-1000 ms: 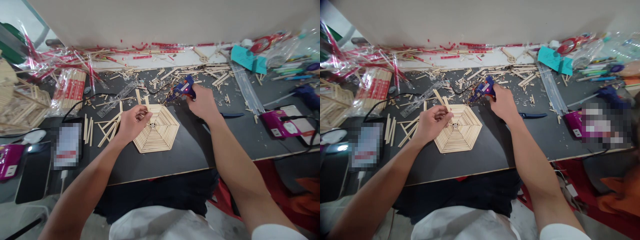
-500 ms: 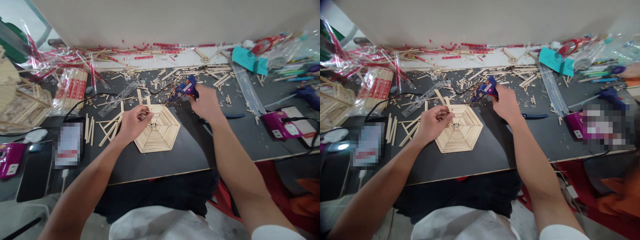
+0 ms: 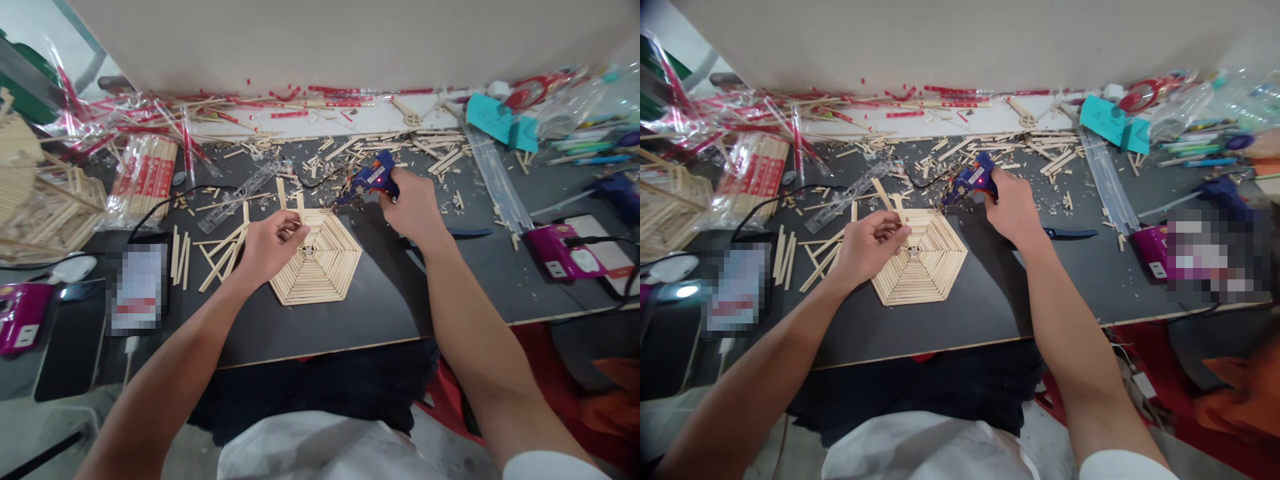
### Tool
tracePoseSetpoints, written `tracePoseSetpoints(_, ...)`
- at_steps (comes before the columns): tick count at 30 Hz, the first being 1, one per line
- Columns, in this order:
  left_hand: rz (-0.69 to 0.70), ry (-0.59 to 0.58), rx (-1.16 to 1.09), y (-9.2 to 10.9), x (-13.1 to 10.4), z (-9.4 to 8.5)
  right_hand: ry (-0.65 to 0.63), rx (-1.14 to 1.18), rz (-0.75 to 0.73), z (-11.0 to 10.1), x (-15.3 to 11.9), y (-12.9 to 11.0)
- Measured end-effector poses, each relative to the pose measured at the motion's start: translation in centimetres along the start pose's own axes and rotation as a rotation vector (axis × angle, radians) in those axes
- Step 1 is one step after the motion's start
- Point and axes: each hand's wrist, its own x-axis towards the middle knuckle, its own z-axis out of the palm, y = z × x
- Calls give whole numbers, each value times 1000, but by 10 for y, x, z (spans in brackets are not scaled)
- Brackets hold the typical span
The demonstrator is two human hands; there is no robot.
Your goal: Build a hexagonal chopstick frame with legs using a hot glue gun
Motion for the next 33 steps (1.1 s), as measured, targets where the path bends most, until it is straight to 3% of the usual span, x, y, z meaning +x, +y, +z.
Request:
tracePoseSetpoints(17,17,-16,17,-2,0,0,10,-5,-24,5,0,-2)
tracePoseSetpoints(33,17,-15,15,0,0,0,6,-1,-29,-4,-1,-3)
